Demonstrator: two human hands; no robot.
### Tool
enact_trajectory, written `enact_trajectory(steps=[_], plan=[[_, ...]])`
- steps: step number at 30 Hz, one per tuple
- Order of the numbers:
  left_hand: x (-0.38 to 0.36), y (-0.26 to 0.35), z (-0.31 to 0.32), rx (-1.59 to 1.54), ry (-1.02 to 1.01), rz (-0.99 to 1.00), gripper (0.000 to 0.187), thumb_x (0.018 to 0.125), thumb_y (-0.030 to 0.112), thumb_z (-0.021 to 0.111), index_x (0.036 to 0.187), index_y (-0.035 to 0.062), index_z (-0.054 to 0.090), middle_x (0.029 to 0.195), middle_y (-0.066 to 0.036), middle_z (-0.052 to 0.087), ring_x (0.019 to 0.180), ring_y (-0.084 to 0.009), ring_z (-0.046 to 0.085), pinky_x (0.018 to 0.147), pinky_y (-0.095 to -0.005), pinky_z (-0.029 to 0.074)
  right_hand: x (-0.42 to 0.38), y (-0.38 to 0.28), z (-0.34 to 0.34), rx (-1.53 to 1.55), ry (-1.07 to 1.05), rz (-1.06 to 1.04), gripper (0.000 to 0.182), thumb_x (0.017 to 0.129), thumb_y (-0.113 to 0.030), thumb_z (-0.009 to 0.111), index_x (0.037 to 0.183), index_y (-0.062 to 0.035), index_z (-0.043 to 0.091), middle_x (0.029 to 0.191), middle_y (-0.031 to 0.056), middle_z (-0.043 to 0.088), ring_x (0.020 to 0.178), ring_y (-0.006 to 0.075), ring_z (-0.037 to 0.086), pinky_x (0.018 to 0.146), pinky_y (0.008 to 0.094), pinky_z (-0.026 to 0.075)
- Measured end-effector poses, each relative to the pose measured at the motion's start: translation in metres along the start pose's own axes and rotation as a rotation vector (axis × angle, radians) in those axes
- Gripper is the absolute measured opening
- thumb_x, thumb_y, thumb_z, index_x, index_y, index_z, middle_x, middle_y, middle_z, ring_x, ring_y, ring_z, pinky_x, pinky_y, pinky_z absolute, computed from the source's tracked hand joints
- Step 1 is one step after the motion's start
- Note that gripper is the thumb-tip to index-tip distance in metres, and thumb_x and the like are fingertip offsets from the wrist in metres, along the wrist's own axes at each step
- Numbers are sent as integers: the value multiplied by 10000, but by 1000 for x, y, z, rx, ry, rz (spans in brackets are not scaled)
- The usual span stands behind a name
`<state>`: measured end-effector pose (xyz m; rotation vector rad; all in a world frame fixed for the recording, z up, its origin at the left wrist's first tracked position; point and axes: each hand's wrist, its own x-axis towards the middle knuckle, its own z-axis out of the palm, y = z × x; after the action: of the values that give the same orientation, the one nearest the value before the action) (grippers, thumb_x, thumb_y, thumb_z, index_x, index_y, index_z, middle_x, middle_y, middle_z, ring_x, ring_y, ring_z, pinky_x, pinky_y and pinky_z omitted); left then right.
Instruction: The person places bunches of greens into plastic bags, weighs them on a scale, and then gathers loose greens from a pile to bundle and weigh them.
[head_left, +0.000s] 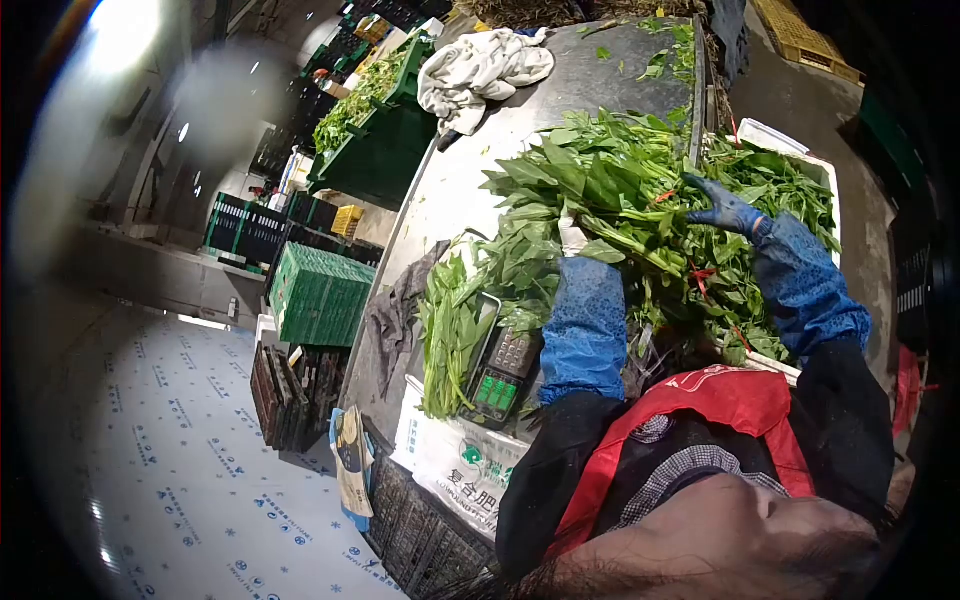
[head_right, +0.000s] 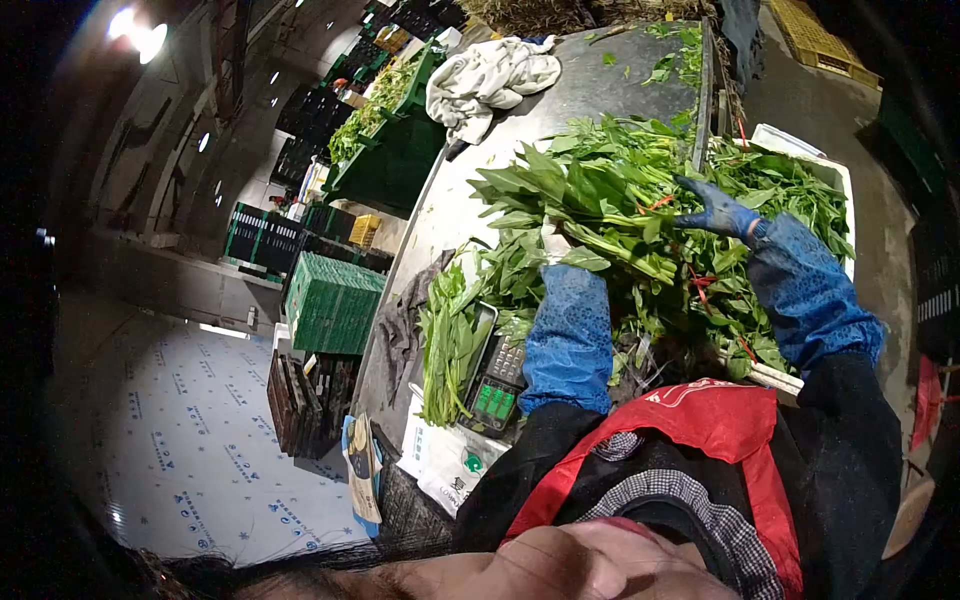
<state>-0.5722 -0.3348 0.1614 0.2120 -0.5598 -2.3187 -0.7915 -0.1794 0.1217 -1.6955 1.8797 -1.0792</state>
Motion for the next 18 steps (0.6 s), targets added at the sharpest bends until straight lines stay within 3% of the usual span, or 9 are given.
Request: enact_trajectory(steps=[3,5,6,8,10,12,15,17,18], plan=[[2,-25,8,60,-209,38,424,835,292,499,1176,39,508,1187,-134,522,1050,-296,521,899,-470,425,33,-30,11,469,-382,220,758,766,-473,611,1298,0,353,1291,177,419,1172,239,422,986,317,310],[4,-26,1,16,-177,-10,441,829,307,504,1183,42,504,1191,-137,517,1050,-296,522,900,-478,420,39,-15,38,531,-104,290,651,798,-428,594,1237,22,425,1175,155,522,1089,219,482,924,302,362],[5,-24,-5,-113,-231,-42,444,827,308,504,1183,43,504,1187,-138,520,1047,-297,523,899,-481,419,30,-18,45,347,232,395,486,847,-335,562,1151,37,489,1035,114,586,961,182,536,803,292,423],[11,-8,-17,6,-127,95,414,833,286,479,1173,51,514,1171,-125,535,1043,-299,525,900,-489,416,26,10,40,738,236,246,372,867,-249,544,1111,29,507,942,78,604,844,158,560,706,288,446],[15,7,-35,-74,89,182,410,846,347,421,1126,73,541,1130,-116,560,996,-304,545,875,-496,431,15,56,33,452,220,328,322,864,-172,526,1135,1,505,927,105,614,812,185,582,695,293,457],[16,21,-40,24,120,153,437,840,388,404,1127,87,539,1126,-117,560,1004,-309,539,877,-517,421,4,131,43,83,168,167,543,778,-158,607,1264,-35,398,1097,179,554,995,287,549,841,331,434],[-2,18,3,-4,253,108,449,840,386,392,1139,85,537,1137,-129,550,1008,-332,534,873,-535,415,-9,22,5,-386,81,54,1054,550,-87,718,1394,-115,87,1410,164,180,1247,348,279,1033,395,260],[-5,6,27,8,482,134,450,838,376,392,1132,69,542,1133,-140,551,997,-337,540,856,-527,431,-7,-29,-2,-532,46,-130,1064,520,-56,702,1396,-134,103,1418,159,161,1246,365,267,1044,417,235],[7,3,3,23,334,108,447,839,369,393,1126,62,545,1120,-141,558,984,-332,547,844,-520,440,-9,-62,-6,-647,25,-212,1028,530,-33,669,1395,-182,134,1422,123,182,1223,354,306,1019,415,293]])
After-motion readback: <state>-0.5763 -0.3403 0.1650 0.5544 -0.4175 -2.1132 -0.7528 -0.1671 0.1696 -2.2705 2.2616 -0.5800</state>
